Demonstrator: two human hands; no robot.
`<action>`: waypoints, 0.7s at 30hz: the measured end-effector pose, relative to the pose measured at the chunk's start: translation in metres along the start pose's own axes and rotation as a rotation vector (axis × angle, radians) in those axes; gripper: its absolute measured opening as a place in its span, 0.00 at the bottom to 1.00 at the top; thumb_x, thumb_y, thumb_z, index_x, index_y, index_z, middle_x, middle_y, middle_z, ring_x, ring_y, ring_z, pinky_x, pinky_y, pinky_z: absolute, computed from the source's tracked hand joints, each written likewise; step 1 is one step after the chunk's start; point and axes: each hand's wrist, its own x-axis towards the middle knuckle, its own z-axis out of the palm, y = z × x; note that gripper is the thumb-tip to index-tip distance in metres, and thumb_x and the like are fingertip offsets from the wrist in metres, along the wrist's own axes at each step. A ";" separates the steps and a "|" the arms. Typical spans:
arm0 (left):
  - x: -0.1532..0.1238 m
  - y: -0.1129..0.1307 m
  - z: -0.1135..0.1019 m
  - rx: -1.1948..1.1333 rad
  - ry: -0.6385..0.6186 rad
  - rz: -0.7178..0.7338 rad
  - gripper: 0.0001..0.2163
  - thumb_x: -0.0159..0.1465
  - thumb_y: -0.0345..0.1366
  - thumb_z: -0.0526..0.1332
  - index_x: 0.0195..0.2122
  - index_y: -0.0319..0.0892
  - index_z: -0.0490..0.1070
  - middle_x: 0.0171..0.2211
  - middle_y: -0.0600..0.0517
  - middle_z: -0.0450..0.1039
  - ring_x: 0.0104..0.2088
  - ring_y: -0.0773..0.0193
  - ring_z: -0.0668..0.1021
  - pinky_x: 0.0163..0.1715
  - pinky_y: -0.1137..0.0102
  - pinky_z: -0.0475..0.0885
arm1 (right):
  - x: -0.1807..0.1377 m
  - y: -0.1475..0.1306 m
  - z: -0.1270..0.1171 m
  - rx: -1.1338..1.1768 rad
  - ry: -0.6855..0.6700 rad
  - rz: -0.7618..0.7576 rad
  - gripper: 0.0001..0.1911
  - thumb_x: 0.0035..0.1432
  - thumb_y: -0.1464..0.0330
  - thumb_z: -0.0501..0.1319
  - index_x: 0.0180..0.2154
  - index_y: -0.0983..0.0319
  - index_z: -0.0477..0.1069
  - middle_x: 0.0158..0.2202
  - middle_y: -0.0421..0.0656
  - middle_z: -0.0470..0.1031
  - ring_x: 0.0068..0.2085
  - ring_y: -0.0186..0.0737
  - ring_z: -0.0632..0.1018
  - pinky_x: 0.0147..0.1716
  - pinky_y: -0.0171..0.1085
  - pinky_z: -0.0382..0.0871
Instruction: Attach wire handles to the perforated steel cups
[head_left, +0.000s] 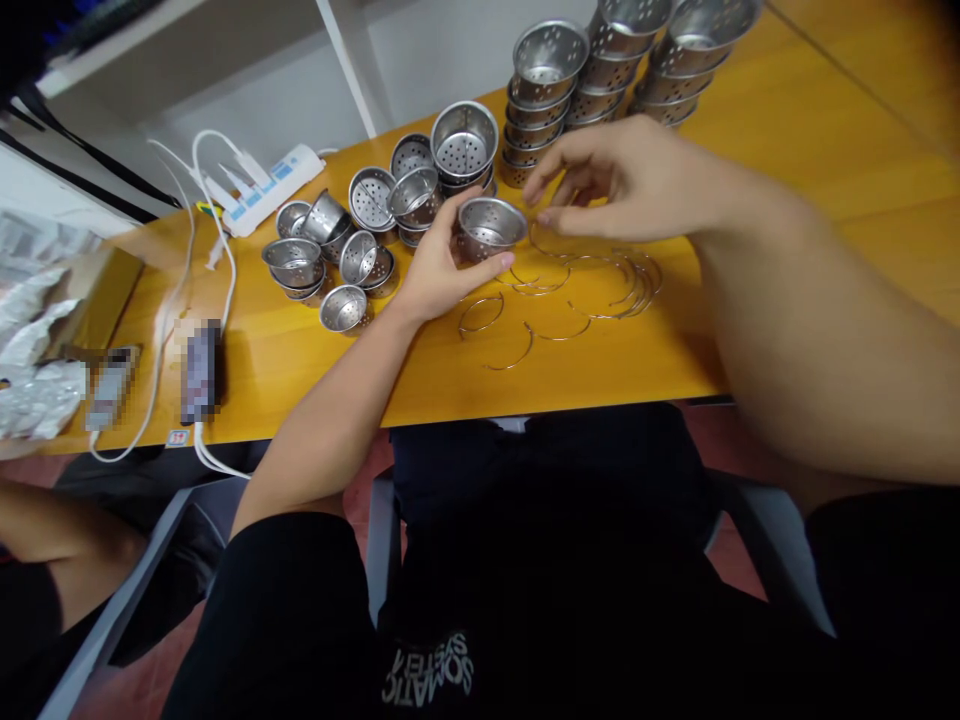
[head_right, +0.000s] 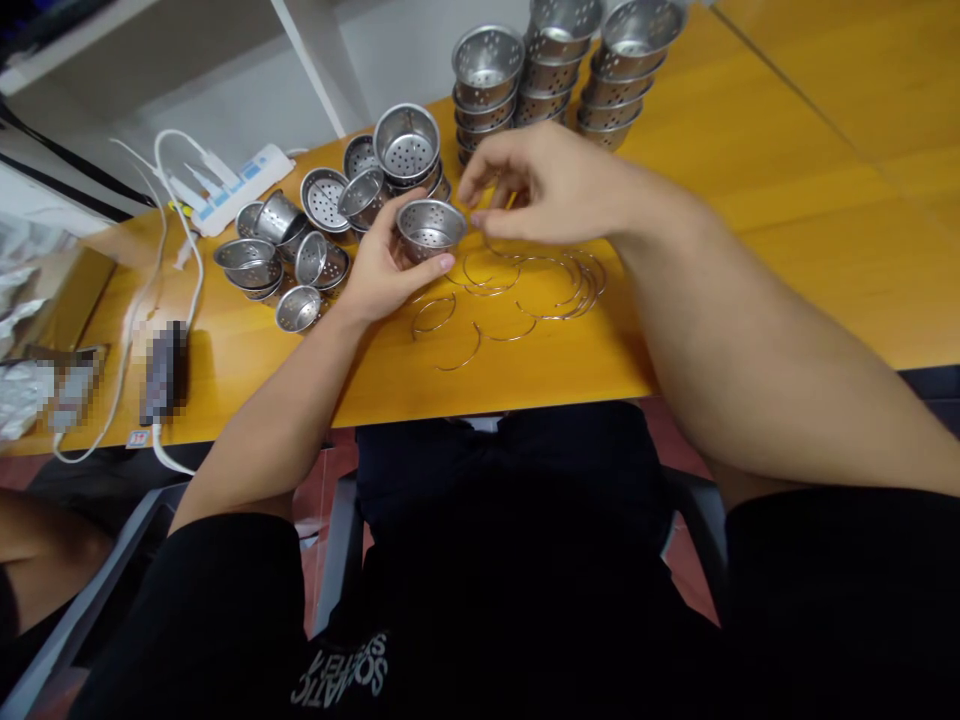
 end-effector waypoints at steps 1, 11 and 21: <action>0.000 -0.003 -0.001 0.019 0.006 0.015 0.53 0.70 0.76 0.79 0.86 0.53 0.66 0.78 0.37 0.78 0.79 0.39 0.85 0.82 0.43 0.82 | 0.000 0.003 -0.003 -0.081 0.017 0.068 0.14 0.70 0.65 0.81 0.53 0.54 0.83 0.54 0.49 0.91 0.47 0.54 0.88 0.53 0.54 0.84; 0.002 -0.015 -0.009 0.096 -0.028 0.008 0.53 0.67 0.78 0.79 0.82 0.51 0.69 0.75 0.37 0.81 0.75 0.41 0.86 0.82 0.45 0.80 | 0.016 0.025 0.021 -0.446 -0.293 0.194 0.18 0.71 0.57 0.88 0.48 0.59 0.85 0.48 0.49 0.91 0.48 0.57 0.87 0.56 0.51 0.80; -0.001 -0.008 -0.007 0.049 -0.047 0.005 0.50 0.68 0.73 0.82 0.80 0.48 0.71 0.74 0.35 0.81 0.75 0.40 0.86 0.82 0.43 0.82 | 0.021 0.020 0.038 -0.629 -0.241 0.178 0.07 0.72 0.76 0.73 0.46 0.58 0.86 0.44 0.48 0.90 0.45 0.54 0.86 0.47 0.48 0.76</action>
